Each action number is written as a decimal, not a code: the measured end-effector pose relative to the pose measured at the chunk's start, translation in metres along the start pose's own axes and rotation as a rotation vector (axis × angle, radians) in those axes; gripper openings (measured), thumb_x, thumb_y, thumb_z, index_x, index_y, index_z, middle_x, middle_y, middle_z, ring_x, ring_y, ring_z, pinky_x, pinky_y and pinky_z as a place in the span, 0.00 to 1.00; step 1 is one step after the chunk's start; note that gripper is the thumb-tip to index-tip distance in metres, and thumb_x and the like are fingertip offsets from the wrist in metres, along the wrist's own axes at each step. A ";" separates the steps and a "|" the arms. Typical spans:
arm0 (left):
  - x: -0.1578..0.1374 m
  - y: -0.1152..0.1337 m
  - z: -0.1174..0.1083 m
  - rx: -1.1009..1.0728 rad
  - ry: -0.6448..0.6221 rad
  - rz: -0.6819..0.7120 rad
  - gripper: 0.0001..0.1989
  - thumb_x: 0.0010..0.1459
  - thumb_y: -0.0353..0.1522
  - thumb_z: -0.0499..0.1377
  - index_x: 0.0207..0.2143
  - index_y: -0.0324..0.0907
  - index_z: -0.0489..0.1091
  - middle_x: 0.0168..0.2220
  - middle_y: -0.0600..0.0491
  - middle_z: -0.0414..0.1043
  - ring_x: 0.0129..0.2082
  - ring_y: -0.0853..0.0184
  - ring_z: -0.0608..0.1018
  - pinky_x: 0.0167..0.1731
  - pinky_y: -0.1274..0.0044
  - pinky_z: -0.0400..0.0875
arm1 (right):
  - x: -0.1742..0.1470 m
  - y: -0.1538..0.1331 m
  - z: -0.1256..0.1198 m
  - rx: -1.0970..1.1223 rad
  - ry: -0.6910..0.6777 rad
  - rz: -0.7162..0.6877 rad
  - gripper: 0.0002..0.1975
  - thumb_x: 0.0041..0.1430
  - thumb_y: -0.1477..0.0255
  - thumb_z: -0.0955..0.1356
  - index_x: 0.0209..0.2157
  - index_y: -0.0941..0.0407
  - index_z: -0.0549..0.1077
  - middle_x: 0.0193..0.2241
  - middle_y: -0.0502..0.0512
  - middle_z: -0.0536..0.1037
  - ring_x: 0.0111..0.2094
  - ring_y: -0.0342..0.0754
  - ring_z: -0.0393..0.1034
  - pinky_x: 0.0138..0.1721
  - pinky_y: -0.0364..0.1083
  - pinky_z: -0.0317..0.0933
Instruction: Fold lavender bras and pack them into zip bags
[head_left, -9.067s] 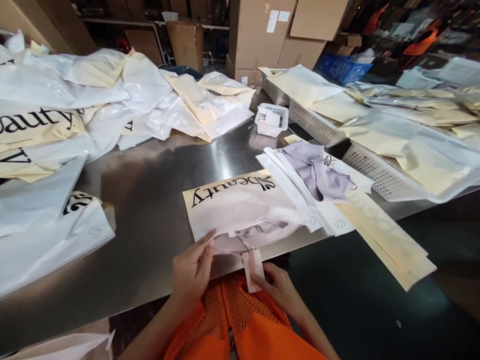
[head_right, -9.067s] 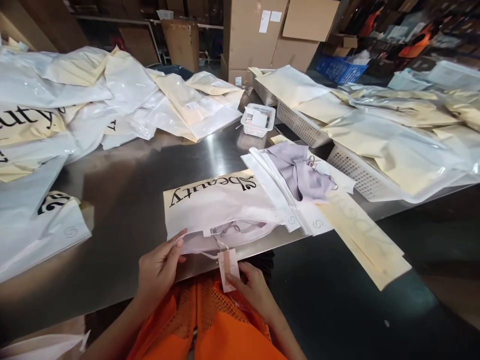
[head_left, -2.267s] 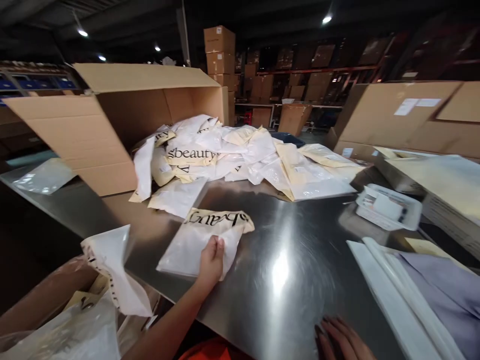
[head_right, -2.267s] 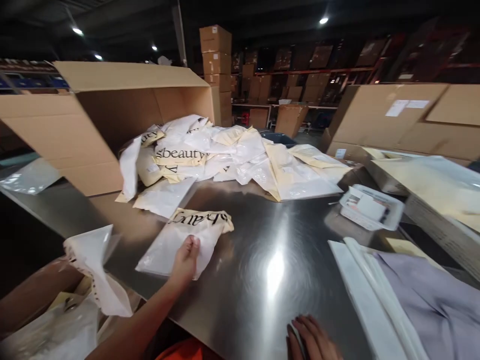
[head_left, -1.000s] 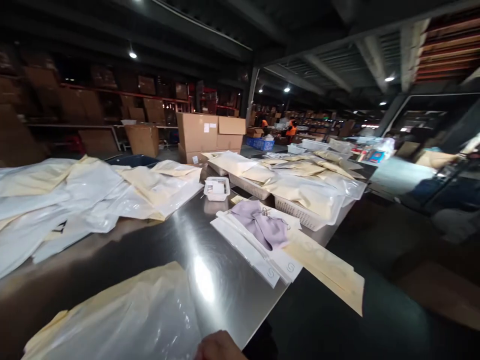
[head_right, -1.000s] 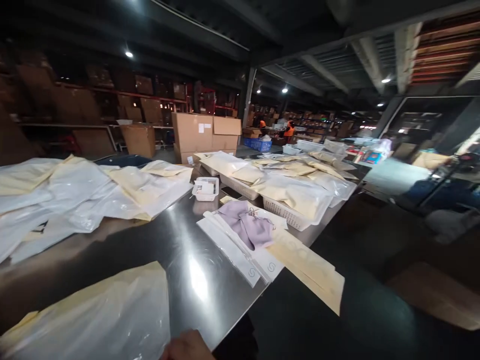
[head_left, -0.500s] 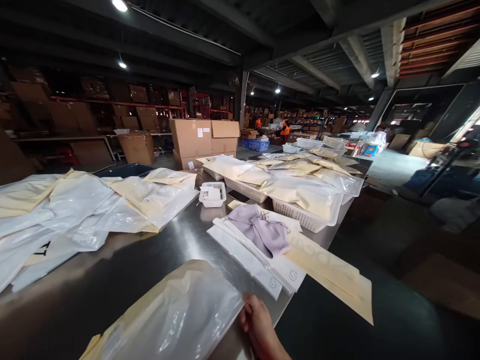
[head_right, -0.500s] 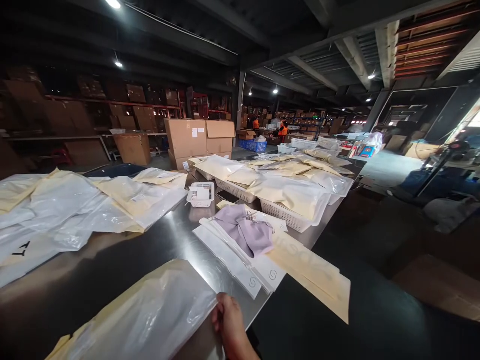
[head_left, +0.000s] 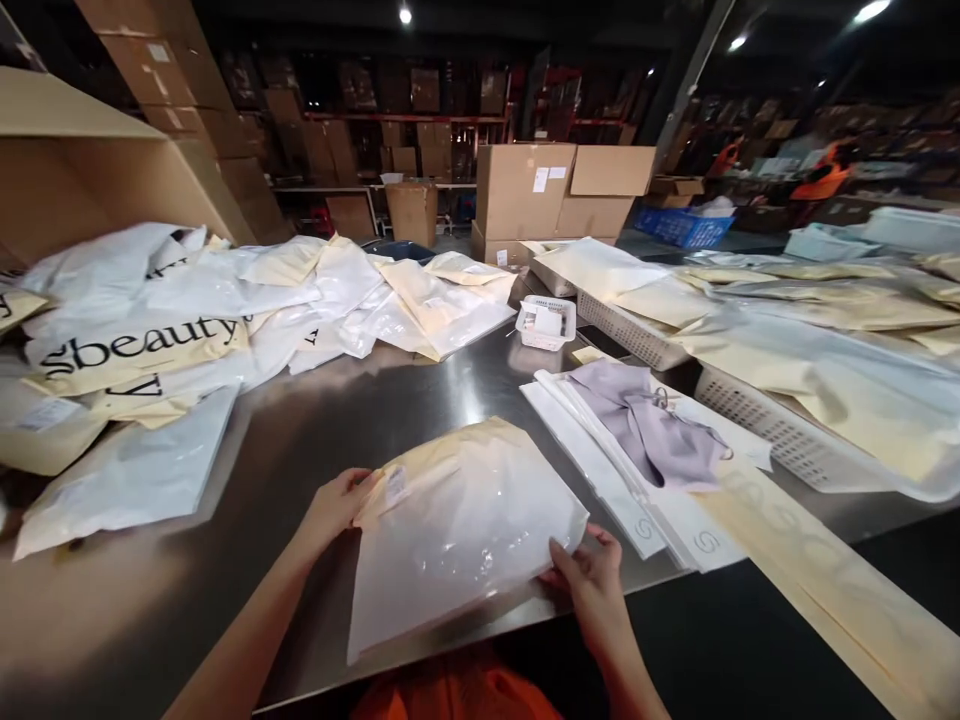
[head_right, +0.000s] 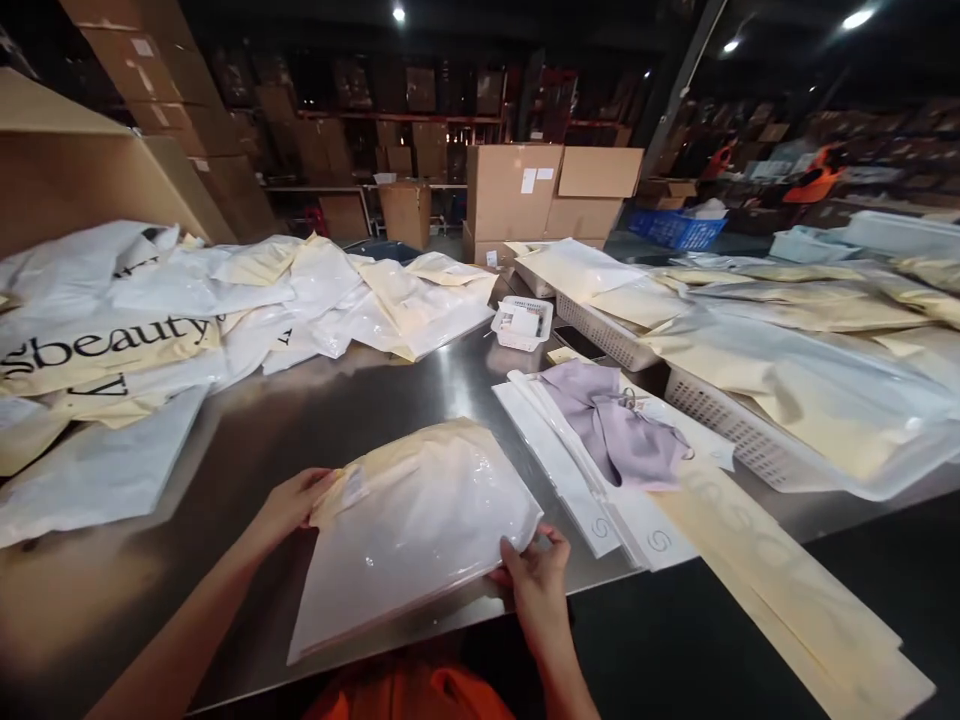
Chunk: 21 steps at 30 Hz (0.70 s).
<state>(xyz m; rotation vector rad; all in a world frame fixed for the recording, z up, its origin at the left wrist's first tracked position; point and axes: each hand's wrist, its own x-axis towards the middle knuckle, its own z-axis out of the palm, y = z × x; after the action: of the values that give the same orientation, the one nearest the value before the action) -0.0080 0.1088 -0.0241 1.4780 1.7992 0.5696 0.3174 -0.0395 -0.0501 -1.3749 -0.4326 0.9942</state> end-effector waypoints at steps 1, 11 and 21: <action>0.005 0.003 0.004 0.046 0.001 0.024 0.15 0.60 0.44 0.57 0.31 0.43 0.76 0.27 0.52 0.75 0.31 0.60 0.77 0.29 0.74 0.68 | -0.003 -0.001 -0.004 0.011 0.025 -0.001 0.40 0.38 0.58 0.79 0.45 0.50 0.52 0.29 0.44 0.77 0.24 0.44 0.73 0.26 0.44 0.74; 0.028 -0.005 0.015 0.246 0.128 -0.059 0.17 0.64 0.38 0.48 0.24 0.44 0.68 0.24 0.50 0.72 0.30 0.59 0.75 0.31 0.73 0.62 | -0.006 0.000 -0.017 -0.044 0.082 0.024 0.46 0.30 0.57 0.81 0.46 0.51 0.54 0.23 0.40 0.73 0.19 0.44 0.72 0.23 0.42 0.73; 0.023 -0.011 0.012 0.085 0.176 -0.118 0.16 0.61 0.39 0.50 0.23 0.44 0.67 0.25 0.51 0.71 0.28 0.61 0.75 0.30 0.73 0.64 | -0.007 0.013 -0.016 -0.127 0.043 -0.036 0.44 0.35 0.56 0.80 0.47 0.51 0.53 0.22 0.41 0.73 0.18 0.48 0.72 0.21 0.46 0.72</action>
<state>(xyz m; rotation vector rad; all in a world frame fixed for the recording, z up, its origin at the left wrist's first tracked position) -0.0079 0.1273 -0.0453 1.4019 2.0552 0.5858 0.3220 -0.0558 -0.0635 -1.4946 -0.4931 0.9190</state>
